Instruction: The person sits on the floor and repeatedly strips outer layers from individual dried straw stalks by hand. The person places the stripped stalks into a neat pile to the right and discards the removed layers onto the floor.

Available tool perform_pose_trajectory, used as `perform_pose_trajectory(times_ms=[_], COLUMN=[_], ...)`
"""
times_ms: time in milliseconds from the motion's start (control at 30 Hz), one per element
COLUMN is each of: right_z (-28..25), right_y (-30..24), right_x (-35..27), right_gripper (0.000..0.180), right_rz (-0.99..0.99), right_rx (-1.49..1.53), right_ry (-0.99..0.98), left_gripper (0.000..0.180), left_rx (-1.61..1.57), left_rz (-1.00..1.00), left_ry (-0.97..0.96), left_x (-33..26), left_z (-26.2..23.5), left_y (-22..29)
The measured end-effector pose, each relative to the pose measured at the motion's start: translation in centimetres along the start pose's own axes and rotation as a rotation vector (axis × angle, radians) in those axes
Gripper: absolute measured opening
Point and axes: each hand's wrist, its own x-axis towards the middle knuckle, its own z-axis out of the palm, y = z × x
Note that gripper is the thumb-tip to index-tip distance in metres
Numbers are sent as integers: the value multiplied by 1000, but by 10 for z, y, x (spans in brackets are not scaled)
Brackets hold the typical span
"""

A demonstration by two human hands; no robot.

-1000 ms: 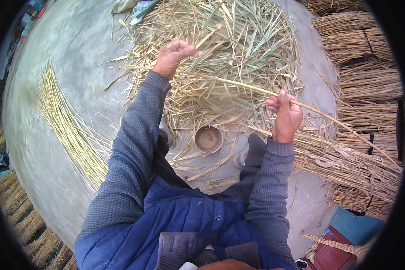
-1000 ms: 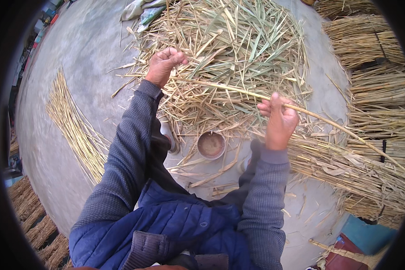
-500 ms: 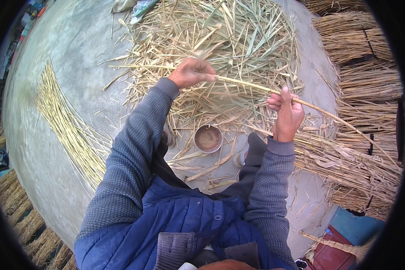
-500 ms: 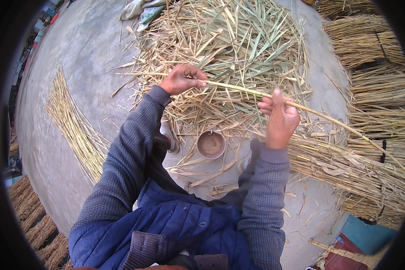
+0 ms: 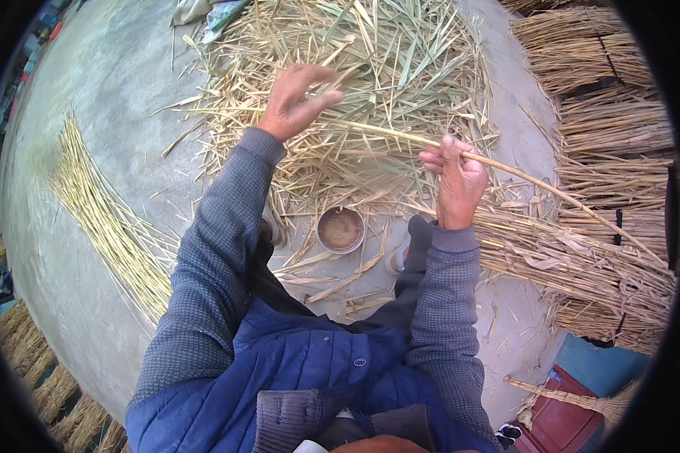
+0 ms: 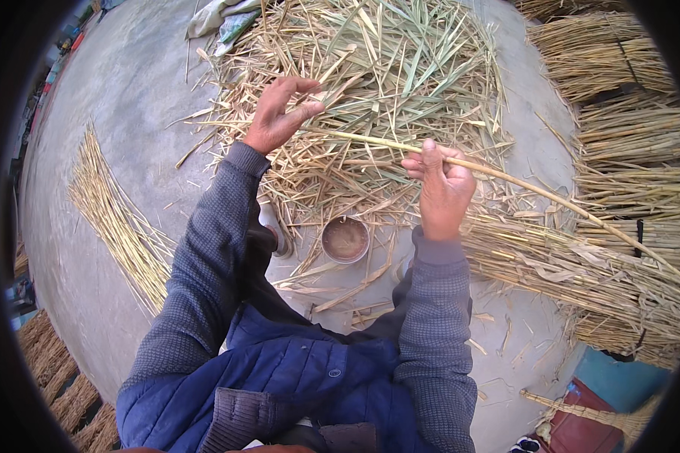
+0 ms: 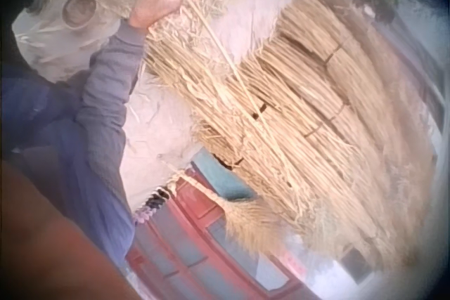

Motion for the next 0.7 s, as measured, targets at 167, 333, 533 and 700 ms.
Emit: perform_pose_trajectory(times_ms=[167,333,533,700], right_z=[23,-4,-1,18], right_y=[12,-6,-2,4], right_x=[-3,9,5,-3], right_gripper=[29,30,28,28], right_rz=[-15,-62,-31,-18], right_rx=[84,14,69,115], right_ry=[-149,-23,-54,-207], left_gripper=[18,16,34,25], left_rx=[72,436,261,-348], left_rz=[391,32,7,42], left_ry=[-231,-306,-360,-372], left_x=[-2,-6,-7,-3], left_z=[32,-15,-17,30], left_y=[38,-18,-6,43])
